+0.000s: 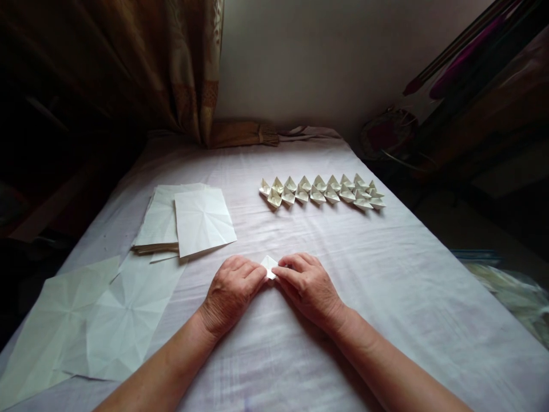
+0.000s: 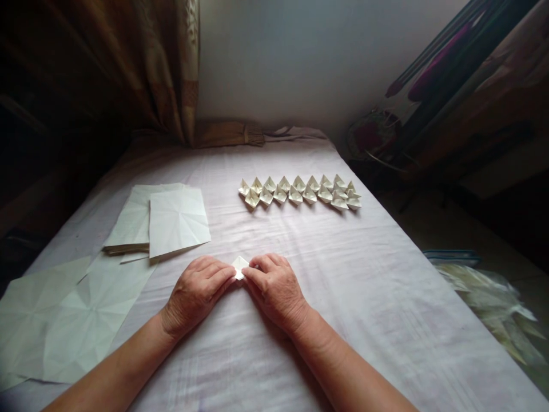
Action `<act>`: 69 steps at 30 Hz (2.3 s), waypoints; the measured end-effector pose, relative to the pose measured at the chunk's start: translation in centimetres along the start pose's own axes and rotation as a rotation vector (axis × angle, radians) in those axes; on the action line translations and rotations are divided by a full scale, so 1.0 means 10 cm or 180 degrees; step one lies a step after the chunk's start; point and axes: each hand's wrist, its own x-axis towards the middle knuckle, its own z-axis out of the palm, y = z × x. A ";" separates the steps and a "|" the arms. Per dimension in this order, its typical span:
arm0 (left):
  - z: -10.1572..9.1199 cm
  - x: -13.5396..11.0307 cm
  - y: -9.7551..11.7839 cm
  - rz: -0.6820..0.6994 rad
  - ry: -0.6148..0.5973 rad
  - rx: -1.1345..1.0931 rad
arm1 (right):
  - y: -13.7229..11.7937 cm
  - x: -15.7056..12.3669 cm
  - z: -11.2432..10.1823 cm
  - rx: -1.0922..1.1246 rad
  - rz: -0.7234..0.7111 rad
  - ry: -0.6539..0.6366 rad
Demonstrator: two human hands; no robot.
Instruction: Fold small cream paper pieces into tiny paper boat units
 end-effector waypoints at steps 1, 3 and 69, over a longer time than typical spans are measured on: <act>0.00 0.00 0.00 -0.0057 0.0000 -0.0013 | -0.01 0.00 0.00 0.0002 0.0046 0.0006; 0.01 -0.02 -0.02 -0.0221 -0.0011 -0.0059 | -0.02 0.01 0.00 -0.0015 0.0164 0.0022; 0.10 0.03 0.03 -0.1299 -0.0390 -0.0296 | -0.18 0.26 0.23 -0.0013 0.1371 -0.0062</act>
